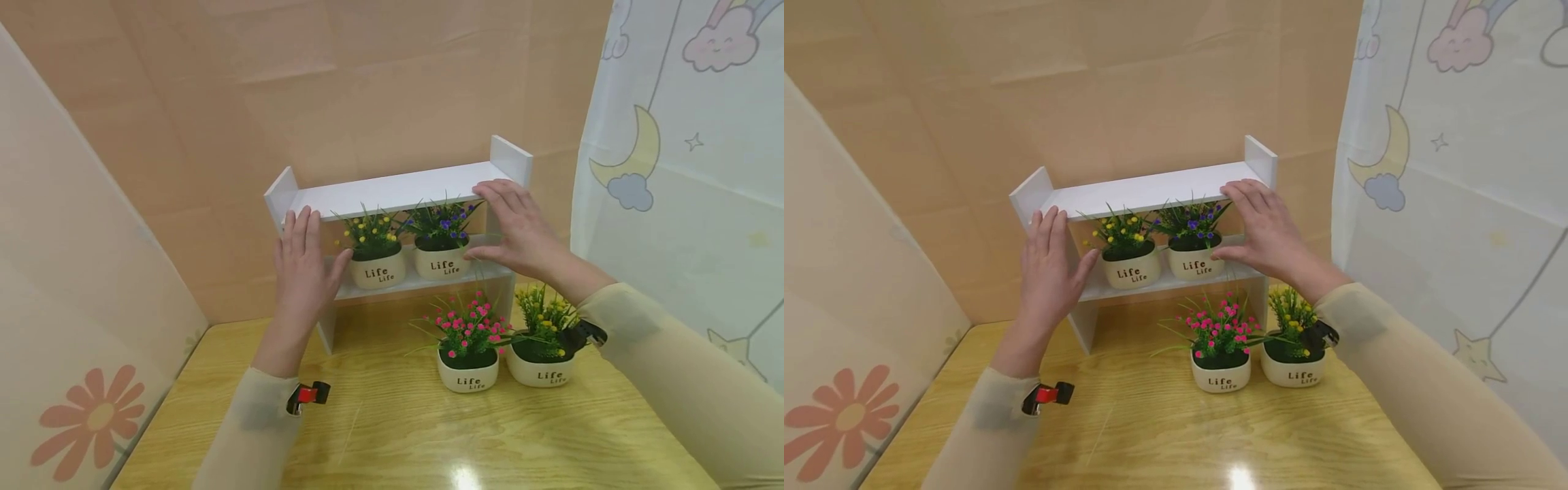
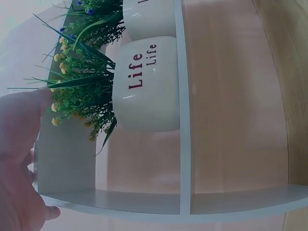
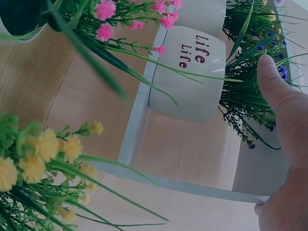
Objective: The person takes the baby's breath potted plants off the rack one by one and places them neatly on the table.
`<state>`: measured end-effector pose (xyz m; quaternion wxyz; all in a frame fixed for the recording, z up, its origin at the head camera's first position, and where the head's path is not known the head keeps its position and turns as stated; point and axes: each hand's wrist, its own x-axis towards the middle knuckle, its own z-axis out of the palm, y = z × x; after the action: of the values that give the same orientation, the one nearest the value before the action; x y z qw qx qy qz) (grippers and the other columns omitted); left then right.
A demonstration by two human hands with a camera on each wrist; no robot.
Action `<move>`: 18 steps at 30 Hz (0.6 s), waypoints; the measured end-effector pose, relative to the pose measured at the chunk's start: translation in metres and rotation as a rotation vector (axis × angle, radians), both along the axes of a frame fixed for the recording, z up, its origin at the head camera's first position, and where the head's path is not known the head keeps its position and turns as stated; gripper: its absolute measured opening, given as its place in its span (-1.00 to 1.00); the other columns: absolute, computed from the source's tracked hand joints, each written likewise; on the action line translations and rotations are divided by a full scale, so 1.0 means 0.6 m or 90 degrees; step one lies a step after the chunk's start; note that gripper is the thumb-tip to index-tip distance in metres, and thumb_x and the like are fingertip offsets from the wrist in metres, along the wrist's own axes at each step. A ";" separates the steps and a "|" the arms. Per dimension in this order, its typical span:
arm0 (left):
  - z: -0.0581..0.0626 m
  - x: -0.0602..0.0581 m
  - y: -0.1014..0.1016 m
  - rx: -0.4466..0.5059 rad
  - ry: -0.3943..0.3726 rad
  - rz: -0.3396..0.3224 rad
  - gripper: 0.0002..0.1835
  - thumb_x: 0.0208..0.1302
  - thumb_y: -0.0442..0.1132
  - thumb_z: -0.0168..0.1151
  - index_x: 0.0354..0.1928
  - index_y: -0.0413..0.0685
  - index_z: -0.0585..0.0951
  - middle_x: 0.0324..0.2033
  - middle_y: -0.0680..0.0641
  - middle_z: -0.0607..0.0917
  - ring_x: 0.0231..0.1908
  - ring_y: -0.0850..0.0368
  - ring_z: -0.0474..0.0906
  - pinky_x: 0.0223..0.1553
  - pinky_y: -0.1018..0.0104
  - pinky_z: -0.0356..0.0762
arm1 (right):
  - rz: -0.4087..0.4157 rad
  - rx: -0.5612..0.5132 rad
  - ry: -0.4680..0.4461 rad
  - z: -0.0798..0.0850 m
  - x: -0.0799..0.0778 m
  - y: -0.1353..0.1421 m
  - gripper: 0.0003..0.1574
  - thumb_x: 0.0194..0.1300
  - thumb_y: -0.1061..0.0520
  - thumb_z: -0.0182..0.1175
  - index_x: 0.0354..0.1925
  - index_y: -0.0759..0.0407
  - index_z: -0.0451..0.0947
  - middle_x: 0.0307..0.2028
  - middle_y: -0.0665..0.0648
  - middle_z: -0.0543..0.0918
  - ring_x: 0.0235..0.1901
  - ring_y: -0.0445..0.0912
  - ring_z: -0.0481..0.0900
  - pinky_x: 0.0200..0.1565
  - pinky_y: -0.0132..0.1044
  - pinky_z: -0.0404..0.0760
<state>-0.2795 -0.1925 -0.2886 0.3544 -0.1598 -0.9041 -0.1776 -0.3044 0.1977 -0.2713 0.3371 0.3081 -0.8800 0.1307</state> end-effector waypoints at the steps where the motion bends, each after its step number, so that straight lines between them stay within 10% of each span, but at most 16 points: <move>1: -0.002 0.000 0.000 -0.001 0.001 -0.002 -0.05 0.59 0.09 0.36 0.72 -0.24 0.13 0.73 -0.24 0.10 0.75 -0.23 -0.22 0.61 -0.46 -0.14 | -0.001 0.001 0.001 -0.001 -0.001 -0.001 0.48 0.04 -0.12 0.79 0.63 0.35 0.17 0.56 0.38 0.30 0.60 0.34 0.10 0.67 0.12 -0.09; 18: -0.044 0.027 0.003 0.073 0.031 -0.093 -0.06 0.56 0.00 0.42 0.71 -0.27 0.15 0.71 -0.26 0.14 0.72 -0.28 -0.08 0.64 -0.34 -0.06 | -0.016 0.006 0.013 -0.002 0.008 -0.007 0.46 0.05 -0.11 0.79 0.61 0.37 0.17 0.54 0.40 0.30 0.59 0.35 0.10 0.67 0.13 -0.09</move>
<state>-0.2631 -0.1907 -0.3152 0.3709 -0.2092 -0.8695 -0.2503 -0.2997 0.1933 -0.2726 0.3463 0.2998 -0.8809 0.1193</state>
